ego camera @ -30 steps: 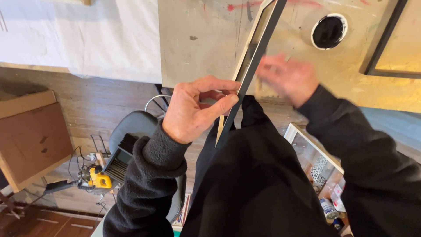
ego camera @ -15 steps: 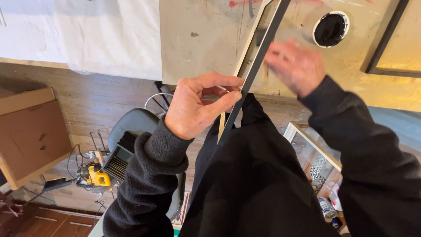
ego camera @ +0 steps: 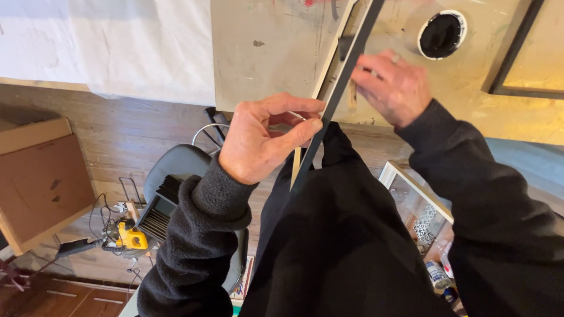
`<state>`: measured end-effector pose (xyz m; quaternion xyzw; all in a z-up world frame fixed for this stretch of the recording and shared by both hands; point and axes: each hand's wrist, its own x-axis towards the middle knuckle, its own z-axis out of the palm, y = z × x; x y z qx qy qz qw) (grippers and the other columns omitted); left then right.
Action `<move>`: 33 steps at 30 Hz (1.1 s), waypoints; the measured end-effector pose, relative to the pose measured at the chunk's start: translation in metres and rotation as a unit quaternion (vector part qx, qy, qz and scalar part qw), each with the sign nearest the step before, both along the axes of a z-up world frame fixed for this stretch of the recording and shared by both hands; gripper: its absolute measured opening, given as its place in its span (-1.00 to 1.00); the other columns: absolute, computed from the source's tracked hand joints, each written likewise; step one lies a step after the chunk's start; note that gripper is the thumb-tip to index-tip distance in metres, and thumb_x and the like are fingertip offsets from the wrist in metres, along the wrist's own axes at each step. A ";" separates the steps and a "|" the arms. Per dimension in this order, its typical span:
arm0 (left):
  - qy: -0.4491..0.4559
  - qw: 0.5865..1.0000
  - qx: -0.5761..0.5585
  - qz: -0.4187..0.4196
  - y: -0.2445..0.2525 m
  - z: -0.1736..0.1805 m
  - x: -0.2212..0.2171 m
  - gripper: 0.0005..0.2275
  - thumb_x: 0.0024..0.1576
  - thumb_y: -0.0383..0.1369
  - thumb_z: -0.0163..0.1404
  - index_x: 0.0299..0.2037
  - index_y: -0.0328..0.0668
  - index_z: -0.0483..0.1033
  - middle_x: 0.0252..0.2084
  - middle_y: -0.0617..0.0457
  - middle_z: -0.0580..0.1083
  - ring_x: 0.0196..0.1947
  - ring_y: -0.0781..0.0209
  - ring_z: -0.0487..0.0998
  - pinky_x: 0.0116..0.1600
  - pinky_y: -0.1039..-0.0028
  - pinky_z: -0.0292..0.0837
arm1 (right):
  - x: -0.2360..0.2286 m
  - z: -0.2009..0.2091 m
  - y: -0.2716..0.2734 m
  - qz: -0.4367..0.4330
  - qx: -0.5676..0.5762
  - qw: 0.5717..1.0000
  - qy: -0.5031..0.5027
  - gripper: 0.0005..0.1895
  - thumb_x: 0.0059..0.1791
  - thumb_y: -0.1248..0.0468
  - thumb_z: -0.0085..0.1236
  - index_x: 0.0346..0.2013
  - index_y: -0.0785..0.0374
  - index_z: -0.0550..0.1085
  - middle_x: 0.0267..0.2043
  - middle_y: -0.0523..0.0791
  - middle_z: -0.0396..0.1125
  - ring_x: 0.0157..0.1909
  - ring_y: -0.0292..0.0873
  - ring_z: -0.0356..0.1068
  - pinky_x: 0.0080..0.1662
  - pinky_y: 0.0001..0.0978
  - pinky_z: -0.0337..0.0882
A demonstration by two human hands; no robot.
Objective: Staining the inner edges of wooden picture frames using a black stain and a foam brush.
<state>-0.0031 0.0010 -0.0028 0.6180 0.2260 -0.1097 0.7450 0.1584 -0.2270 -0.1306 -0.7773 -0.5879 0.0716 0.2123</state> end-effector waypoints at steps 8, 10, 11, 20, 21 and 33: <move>0.003 1.000 0.007 0.001 0.003 0.001 0.001 -0.78 0.21 -0.46 0.14 0.05 -0.32 0.61 -0.23 0.06 0.61 -0.34 0.43 0.60 -0.18 0.61 0.57 | -0.059 -0.001 -0.018 0.097 0.037 0.993 0.051 -0.52 -0.16 0.41 0.27 0.05 0.09 0.57 0.04 -0.10 0.48 -0.11 -0.08 0.47 -0.17 -0.26 0.53; 0.004 1.000 0.007 -0.001 0.003 0.000 0.001 -0.77 0.21 -0.46 0.14 0.05 -0.31 0.60 -0.23 0.06 0.62 -0.33 0.43 0.61 -0.19 0.61 0.57 | -0.058 0.006 -0.016 0.127 -0.001 0.990 0.062 -0.54 -0.18 0.39 0.29 0.03 0.12 0.59 0.02 -0.12 0.50 -0.17 -0.10 0.47 -0.24 -0.26 0.51; -0.001 1.000 0.005 -0.001 0.003 -0.002 0.001 -0.77 0.21 -0.45 0.14 0.05 -0.32 0.60 -0.23 0.06 0.61 -0.33 0.42 0.60 -0.19 0.61 0.57 | -0.049 0.006 -0.014 0.089 0.022 0.995 0.047 -0.54 -0.15 0.39 0.27 0.05 0.09 0.57 0.03 -0.11 0.48 -0.08 -0.08 0.47 -0.17 -0.25 0.52; -0.002 1.000 0.017 -0.001 0.003 -0.002 0.001 -0.77 0.21 -0.46 0.14 0.05 -0.32 0.61 -0.19 0.05 0.62 -0.33 0.41 0.62 -0.20 0.61 0.58 | -0.063 -0.003 -0.016 -0.096 -0.002 0.929 0.357 -0.63 -0.03 0.39 0.26 0.08 0.13 0.54 0.07 -0.18 0.48 -0.02 -0.23 0.46 -0.06 -0.38 0.49; -0.007 1.000 0.018 -0.002 0.004 -0.002 0.001 -0.77 0.21 -0.46 0.14 0.05 -0.32 0.60 -0.19 0.06 0.62 -0.32 0.41 0.63 -0.21 0.61 0.59 | -0.076 -0.005 -0.020 -0.194 -0.035 0.742 0.641 -0.67 0.00 0.33 0.24 0.08 0.16 0.52 0.09 -0.21 0.48 0.07 -0.28 0.46 0.04 -0.44 0.46; -0.028 0.999 -0.015 0.013 -0.002 -0.003 0.000 -0.76 0.21 -0.48 0.14 0.07 -0.35 0.58 -0.22 0.06 0.59 -0.31 0.39 0.59 -0.18 0.59 0.60 | 0.020 0.085 -0.042 -0.298 0.253 0.902 0.184 -0.74 0.28 0.40 0.02 0.27 0.44 0.41 0.01 0.03 0.45 0.01 -0.10 0.50 0.06 -0.35 0.50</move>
